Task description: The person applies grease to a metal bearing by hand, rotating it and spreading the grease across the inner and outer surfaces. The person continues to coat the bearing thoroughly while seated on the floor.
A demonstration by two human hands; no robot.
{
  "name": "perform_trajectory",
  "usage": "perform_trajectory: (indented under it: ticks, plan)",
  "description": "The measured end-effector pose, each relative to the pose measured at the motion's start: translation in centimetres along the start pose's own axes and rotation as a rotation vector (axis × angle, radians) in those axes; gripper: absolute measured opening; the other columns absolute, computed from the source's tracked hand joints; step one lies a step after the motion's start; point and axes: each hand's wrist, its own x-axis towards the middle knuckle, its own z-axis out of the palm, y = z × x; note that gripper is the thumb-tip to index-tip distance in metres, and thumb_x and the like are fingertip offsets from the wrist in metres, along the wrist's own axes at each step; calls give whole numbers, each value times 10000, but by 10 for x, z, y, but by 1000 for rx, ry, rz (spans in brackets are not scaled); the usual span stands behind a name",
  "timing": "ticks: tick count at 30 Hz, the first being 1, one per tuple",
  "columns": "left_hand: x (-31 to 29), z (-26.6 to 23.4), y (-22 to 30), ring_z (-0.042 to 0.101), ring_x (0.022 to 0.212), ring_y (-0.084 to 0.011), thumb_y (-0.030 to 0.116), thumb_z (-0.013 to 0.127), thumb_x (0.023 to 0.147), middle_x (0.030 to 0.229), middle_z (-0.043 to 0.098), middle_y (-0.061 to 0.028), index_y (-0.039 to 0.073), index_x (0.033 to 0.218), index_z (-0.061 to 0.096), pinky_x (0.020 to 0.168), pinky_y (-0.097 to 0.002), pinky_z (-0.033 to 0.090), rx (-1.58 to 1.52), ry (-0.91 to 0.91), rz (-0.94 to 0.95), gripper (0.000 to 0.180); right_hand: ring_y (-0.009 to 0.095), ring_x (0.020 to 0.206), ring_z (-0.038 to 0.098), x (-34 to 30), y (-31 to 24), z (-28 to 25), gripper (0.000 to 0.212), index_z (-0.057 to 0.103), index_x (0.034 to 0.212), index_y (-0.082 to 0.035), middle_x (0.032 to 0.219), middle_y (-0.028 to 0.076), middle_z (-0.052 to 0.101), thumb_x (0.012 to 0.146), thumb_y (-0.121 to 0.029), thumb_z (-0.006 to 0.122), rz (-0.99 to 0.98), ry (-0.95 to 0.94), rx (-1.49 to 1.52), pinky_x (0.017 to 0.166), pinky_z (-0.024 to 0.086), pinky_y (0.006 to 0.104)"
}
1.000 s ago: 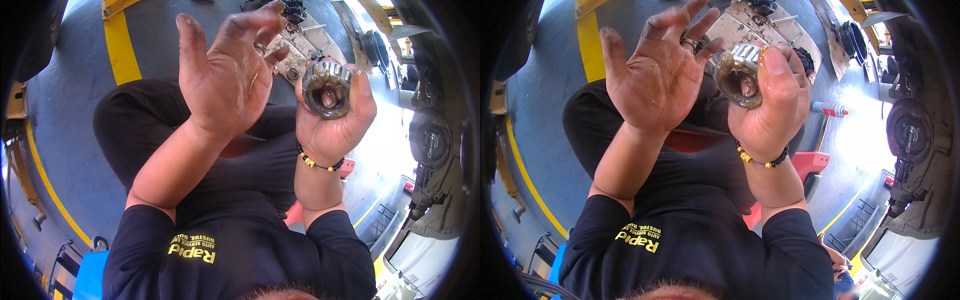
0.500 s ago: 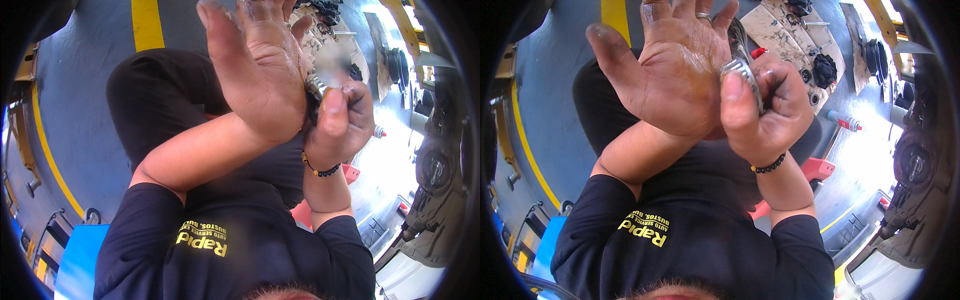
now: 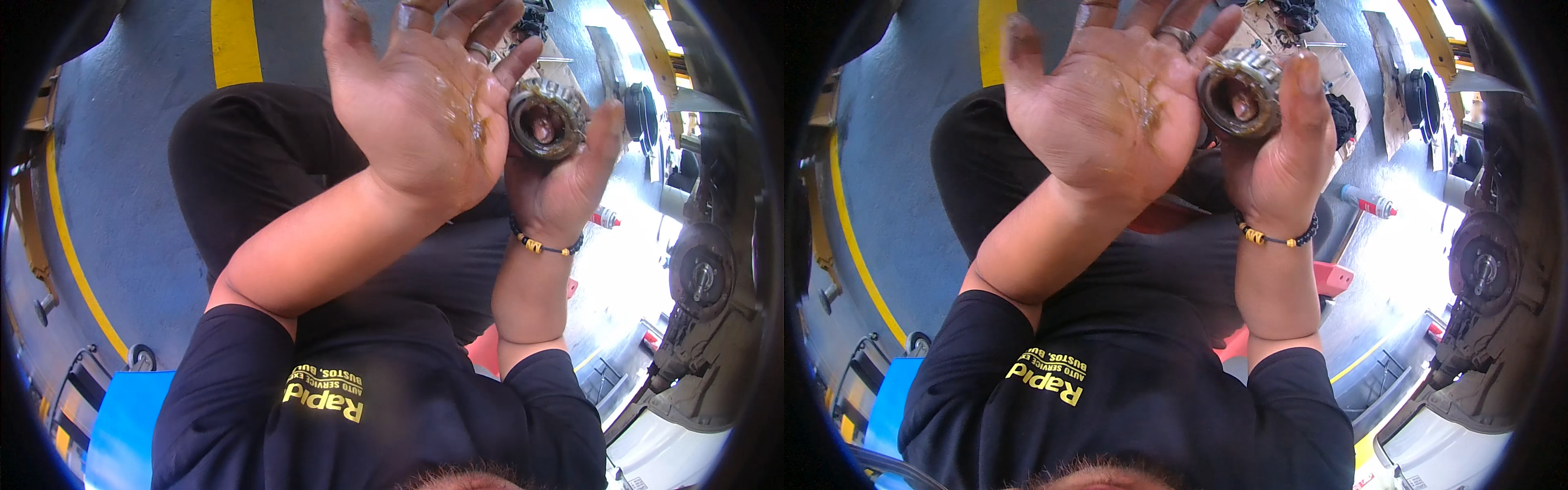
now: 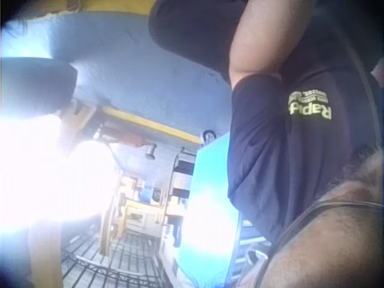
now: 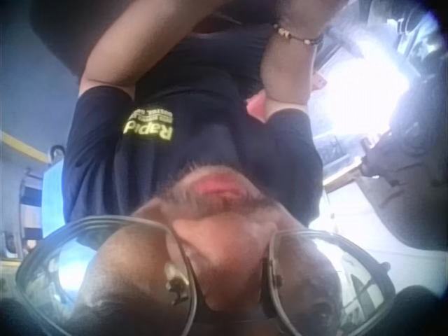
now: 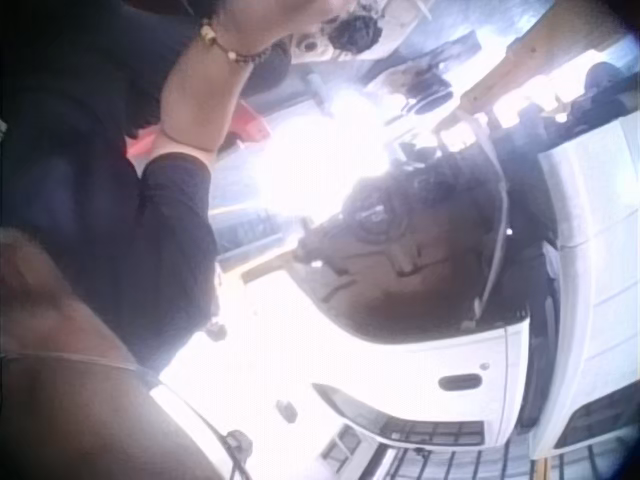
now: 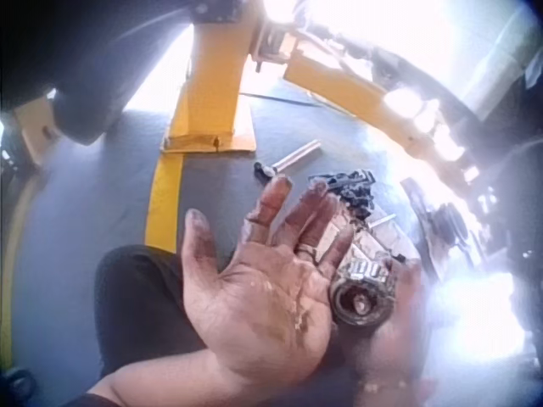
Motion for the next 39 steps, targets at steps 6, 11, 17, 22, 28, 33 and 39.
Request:
perform_trajectory:
  ticks: [6, 11, 17, 22, 28, 33, 39]
  plan:
    - [0, 0, 4, 419, 1274, -303, 732, 361, 915, 1329, 497, -165, 69, 1266, 551, 1112, -490, 297, 14, -18, 1, 774, 255, 974, 667, 0, 8, -8, 526, 550, 1241, 11, 1114, 147, 664, 985, -448, 568, -234, -108, -370, 849, 553, 388]
    - [-5, 2, -3, 399, 1289, -305, 736, 354, 913, 1346, 478, -169, 66, 1287, 529, 1120, -488, 279, 47, 21, 22, 788, 274, 937, 661, 7, 24, -10, 461, 547, 1214, 17, 1085, 171, 655, 961, -357, 637, -521, -76, -436, 802, 552, 394]
    - [-15, 7, -5, 375, 1308, -307, 741, 345, 912, 1365, 456, -173, 62, 1312, 503, 1129, -485, 257, 165, 128, 142, 804, 235, 827, 614, -2, 30, 0, 318, 557, 1077, 23, 983, 163, 634, 965, -272, 597, -575, -32, -666, 724, 514, 354]
    - [-19, 7, 0, 356, 1323, -309, 746, 338, 910, 1382, 437, -176, 59, 1333, 482, 1137, -482, 238, 210, 164, 193, 819, 202, 735, 575, -23, 13, 5, 228, 565, 963, 27, 899, 157, 616, 968, -201, 563, -441, -92, -827, 658, 481, 321]
    - [0, 4, 11, 332, 1341, -312, 751, 329, 908, 1401, 415, -180, 55, 1358, 456, 1147, -480, 216, 112, 80, 60, 838, 169, 668, 536, -26, -11, -3, 224, 575, 893, 34, 820, 137, 602, 957, -180, 552, -281, -95, -668, 612, 436, 277]
    - [-5, -2, 7, 312, 1356, -314, 755, 322, 907, 1418, 396, -184, 52, 1378, 435, 1154, -477, 198, 7, 8, -44, 854, 145, 649, 510, 2, 3, -9, 260, 581, 891, 40, 773, 111, 595, 936, -216, 568, -660, -6, -1011, 600, 392, 237]
    - [-4, -3, 6, 289, 1374, -316, 761, 313, 905, 1437, 374, -188, 49, 1403, 409, 1164, -475, 175, 17, -13, -75, 874, 133, 616, 487, -26, -1, 12, 297, 578, 864, 42, 714, 92, 579, 917, -250, 568, -246, -171, -714, 580, 360, 211]
